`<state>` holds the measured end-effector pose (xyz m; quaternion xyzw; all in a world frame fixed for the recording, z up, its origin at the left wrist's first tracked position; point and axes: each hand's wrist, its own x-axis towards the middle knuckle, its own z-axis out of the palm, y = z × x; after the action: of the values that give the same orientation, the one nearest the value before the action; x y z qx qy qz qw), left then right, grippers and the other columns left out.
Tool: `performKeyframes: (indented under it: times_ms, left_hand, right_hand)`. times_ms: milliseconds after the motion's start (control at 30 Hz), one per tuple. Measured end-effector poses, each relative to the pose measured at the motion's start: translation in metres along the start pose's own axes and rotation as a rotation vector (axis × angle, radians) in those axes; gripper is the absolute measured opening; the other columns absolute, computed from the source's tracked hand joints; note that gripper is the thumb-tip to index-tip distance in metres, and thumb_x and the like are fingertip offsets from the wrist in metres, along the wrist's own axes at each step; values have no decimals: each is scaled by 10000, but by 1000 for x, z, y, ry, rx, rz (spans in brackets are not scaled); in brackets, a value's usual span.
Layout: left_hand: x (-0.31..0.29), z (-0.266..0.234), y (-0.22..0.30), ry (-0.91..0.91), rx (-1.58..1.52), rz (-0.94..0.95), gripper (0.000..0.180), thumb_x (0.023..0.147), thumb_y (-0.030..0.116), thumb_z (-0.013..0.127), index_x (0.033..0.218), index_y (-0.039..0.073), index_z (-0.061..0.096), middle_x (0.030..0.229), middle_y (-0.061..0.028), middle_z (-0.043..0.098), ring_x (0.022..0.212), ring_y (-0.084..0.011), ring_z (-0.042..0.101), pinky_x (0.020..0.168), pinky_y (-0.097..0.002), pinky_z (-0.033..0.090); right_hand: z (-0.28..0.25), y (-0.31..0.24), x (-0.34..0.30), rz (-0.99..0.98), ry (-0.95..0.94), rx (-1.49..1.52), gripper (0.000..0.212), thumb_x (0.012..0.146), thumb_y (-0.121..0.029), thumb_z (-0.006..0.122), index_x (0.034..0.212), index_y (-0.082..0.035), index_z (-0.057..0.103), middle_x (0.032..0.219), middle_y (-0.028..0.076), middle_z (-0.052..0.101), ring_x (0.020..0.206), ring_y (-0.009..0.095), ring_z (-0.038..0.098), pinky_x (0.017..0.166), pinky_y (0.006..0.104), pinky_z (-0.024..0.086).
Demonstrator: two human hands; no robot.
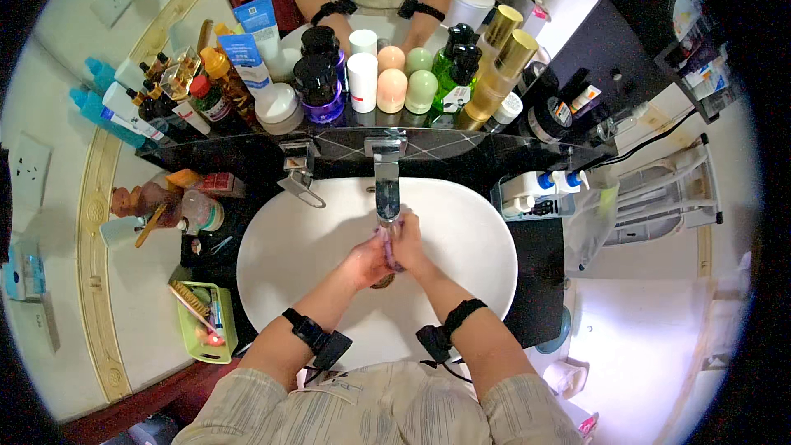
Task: The person wipes the headboard, nightstand, window sill, and air purifier with a purple cloth. They then rinse the cloth in the bathroom sink and return to the bedroom.
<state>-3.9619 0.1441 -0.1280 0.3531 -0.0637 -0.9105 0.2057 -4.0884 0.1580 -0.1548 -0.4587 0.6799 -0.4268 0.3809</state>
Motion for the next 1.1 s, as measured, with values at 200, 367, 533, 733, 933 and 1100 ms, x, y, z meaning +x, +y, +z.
performKeyframes:
  times_ms: [200, 367, 533, 733, 933, 1100]
  left_hand:
    - [6, 1, 10, 97, 2, 113, 474, 995, 515, 344, 1136, 124, 573, 1100, -46, 626, 1023, -205, 591, 914, -385, 473]
    - [-7, -5, 26, 161, 17, -13, 526, 943, 620, 399, 1139, 165, 574, 990, 10, 637, 843, -187, 616, 695, -343, 509]
    - [-19, -10, 14, 269, 266, 137, 382, 819, 283, 748, 1119, 97, 601, 944, -11, 629, 806, -142, 581, 703, -275, 477]
    - [-15, -17, 24, 553, 632, 464, 221, 860, 133, 596, 1050, 27, 635, 986, -46, 642, 892, -157, 603, 792, -291, 489]
    - [-16, -4, 18, 261, 114, 424, 307, 934, 234, 488, 1063, -7, 626, 1029, -106, 643, 906, -198, 625, 801, -355, 505]
    - [-16, -20, 25, 583, 418, 245, 417, 924, 372, 515, 1016, -17, 633, 933, -118, 646, 860, -232, 634, 755, -379, 508]
  right_hand:
    - [0, -15, -17, 225, -203, 125, 262, 994, -244, 478, 1145, -31, 451, 1001, 173, 600, 898, 288, 608, 776, 399, 485]
    - [-7, -58, -33, 328, -80, 551, 186, 965, -166, 514, 1104, -49, 471, 956, 71, 593, 887, 160, 579, 782, 295, 469]
    - [-33, -59, -20, 369, -97, 705, 121, 884, -63, 573, 930, -98, 467, 972, 53, 585, 893, 151, 576, 822, 322, 476]
    - [-57, -44, -30, 534, -107, 847, 140, 836, -86, 598, 915, -105, 484, 988, 44, 591, 891, 158, 572, 814, 339, 479]
    - [-56, -28, -27, 803, -397, 885, 264, 818, -78, 608, 1063, -121, 523, 989, 34, 593, 863, 160, 556, 777, 333, 457]
    - [-44, -30, -27, 520, -188, 648, 397, 783, -3, 595, 1157, -64, 479, 1073, 91, 596, 933, 181, 581, 763, 306, 448]
